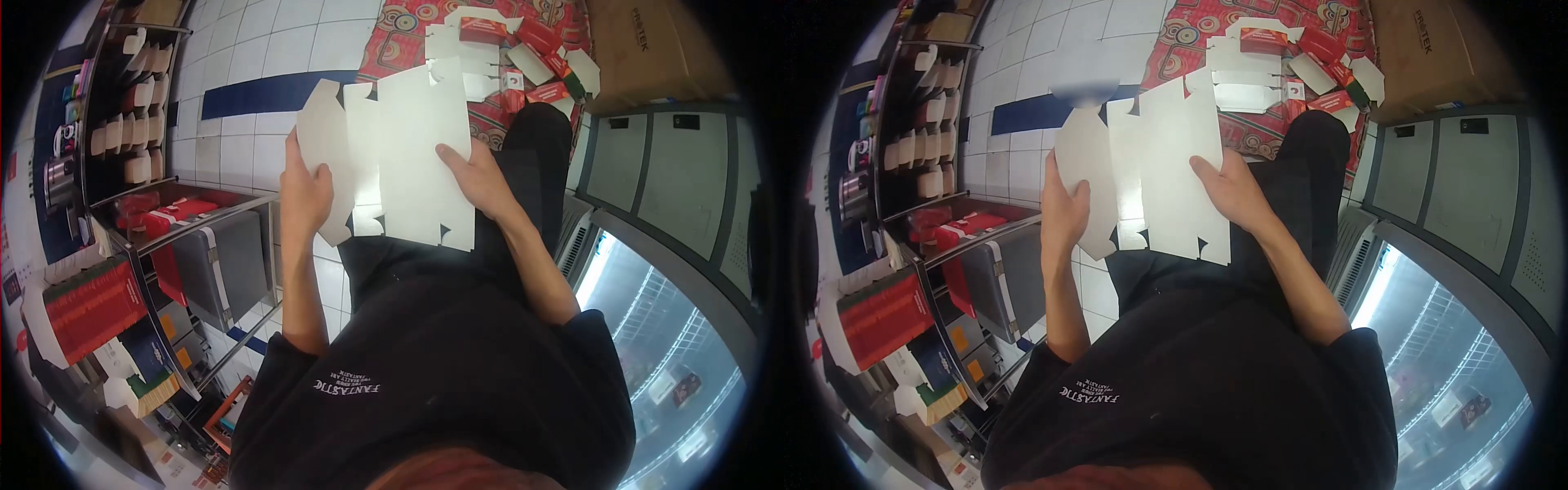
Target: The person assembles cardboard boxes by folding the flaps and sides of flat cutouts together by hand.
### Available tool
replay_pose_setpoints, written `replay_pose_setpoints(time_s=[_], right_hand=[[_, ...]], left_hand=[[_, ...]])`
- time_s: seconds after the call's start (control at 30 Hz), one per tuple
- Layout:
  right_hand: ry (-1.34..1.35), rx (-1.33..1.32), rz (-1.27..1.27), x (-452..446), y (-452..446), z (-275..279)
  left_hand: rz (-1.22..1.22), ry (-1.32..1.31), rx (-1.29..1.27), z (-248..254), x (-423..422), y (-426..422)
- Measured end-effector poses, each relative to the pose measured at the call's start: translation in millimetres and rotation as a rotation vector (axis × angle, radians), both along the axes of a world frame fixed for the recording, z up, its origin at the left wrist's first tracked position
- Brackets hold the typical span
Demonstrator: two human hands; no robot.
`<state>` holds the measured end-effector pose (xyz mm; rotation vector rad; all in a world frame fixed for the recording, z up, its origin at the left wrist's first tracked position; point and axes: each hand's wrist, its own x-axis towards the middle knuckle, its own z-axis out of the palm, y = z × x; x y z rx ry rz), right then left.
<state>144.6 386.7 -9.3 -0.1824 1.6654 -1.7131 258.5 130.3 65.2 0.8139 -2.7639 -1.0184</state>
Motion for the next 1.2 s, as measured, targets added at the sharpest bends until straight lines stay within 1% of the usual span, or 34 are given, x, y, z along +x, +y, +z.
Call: replay_pose_setpoints(time_s=[0.03,0.07,0.1,0.13,0.17,0.23,0.27,0.3,0.33,0.4,0.43,0.47,0.5,0.53,0.57,0.6,0.63,0.67,0.7,0.73,0.77,0.8,0.83,0.87,0.9,0.93,0.97,1.0,1.07,1.1,1.13,1.2], right_hand=[[0.004,0.001,0.001,-0.6,-2.1,-1.8],[0.075,0.003,-0.008,0.0,-3.9,-6.8],[0.145,0.006,-0.018,0.5,-5.0,-11.3],[0.146,0.009,-0.017,-0.7,-5.7,-14.3],[0.160,0.049,-0.015,-2.7,-6.2,-17.3],[0.179,0.091,-0.012,-7.9,-6.1,-26.8],[0.252,0.145,-0.024,-10.7,-5.2,-34.1],[0.327,0.198,-0.038,-12.8,-5.5,-43.2],[0.334,0.200,-0.038,-12.2,-8.6,-59.8],[0.430,0.423,-0.042,-4.6,-18.7,-100.2],[0.452,0.550,0.001,0.9,-29.8,-107.9],[0.406,0.702,0.134,4.3,-42.9,-123.8],[0.382,0.760,0.110,7.1,-54.8,-97.1],[0.422,0.717,0.114,8.2,-63.8,-115.3],[0.463,0.673,0.119,9.6,-72.4,-133.8],[0.428,0.685,0.143,4.7,-77.0,-120.4],[0.454,0.699,0.196,-0.7,-75.6,-138.5],[0.430,0.648,0.246,-8.2,-66.4,-135.0],[0.385,0.481,0.233,-17.3,-53.0,-144.4],[0.329,0.320,0.230,-24.6,-45.2,-153.2],[0.356,0.316,0.224,-26.7,-42.1,-141.1],[-0.012,0.133,0.072,-24.7,-33.7,-117.7],[-0.383,-0.053,-0.078,-20.6,-26.5,-95.0],[-0.369,-0.050,-0.076,-16.5,-23.5,-77.9],[-0.227,-0.080,-0.113,-11.0,-24.9,-62.5],[-0.090,-0.111,-0.149,-6.0,-27.0,-55.3],[0.104,-0.015,-0.126,-4.7,-29.7,-59.9],[0.172,0.043,-0.120,1.1,-36.9,-73.0],[0.341,0.169,0.045,7.9,-42.6,-4.7],[0.423,0.247,0.119,11.6,-45.4,33.8],[0.425,0.248,0.116,15.0,-50.4,36.0],[0.529,0.347,0.156,17.1,-57.7,37.9]], left_hand=[[-0.005,-0.007,0.002,1.4,-1.9,4.1],[-0.005,-0.004,0.004,3.5,-3.9,9.6],[-0.005,-0.020,0.063,6.6,-5.6,15.8],[-0.005,-0.036,0.122,9.7,-7.3,19.8],[-0.004,-0.035,0.124,12.5,-9.0,21.9],[0.020,-0.114,0.137,15.9,-12.8,24.2],[0.020,-0.109,0.140,10.5,-11.9,19.0],[-0.021,-0.016,0.106,0.9,-9.0,9.2],[-0.061,0.080,0.071,-4.0,-8.5,3.4],[-0.085,0.064,0.084,0.4,-10.3,4.4],[-0.107,0.045,0.092,4.0,-11.0,5.8],[-0.112,0.068,0.081,4.5,-8.5,6.4],[-0.111,0.029,0.102,0.2,-5.3,4.6],[-0.107,0.011,0.106,-2.3,-6.7,-1.3],[-0.117,0.058,0.102,-8.3,-4.5,-6.3],[-0.129,0.104,0.099,-10.8,-3.4,-7.3],[-0.100,0.062,0.176,4.5,-9.7,-3.9],[-0.071,0.005,0.263,17.8,-11.6,-1.4],[-0.072,0.045,0.242,18.7,-8.3,-3.5],[-0.101,0.054,0.162,13.8,-4.7,-5.4],[-0.131,0.060,0.086,10.1,-2.9,-6.0],[-0.132,0.079,0.081,13.5,-1.3,-2.5],[-0.093,0.081,0.205,19.2,1.6,3.1],[-0.053,0.082,0.334,20.7,3.8,9.4],[-0.053,0.095,0.337,16.3,4.3,15.9],[-0.081,0.159,0.412,10.2,4.2,24.5],[-0.108,0.220,0.487,4.6,2.6,32.4],[-0.107,0.223,0.488,-0.5,-0.4,39.4],[-0.071,0.251,0.579,-12.6,-6.9,50.0],[-0.082,0.254,0.561,-20.6,-9.0,50.2],[-0.086,0.256,0.561,-20.4,-9.1,51.9],[-0.089,0.250,0.519,-19.3,-11.0,52.6]])
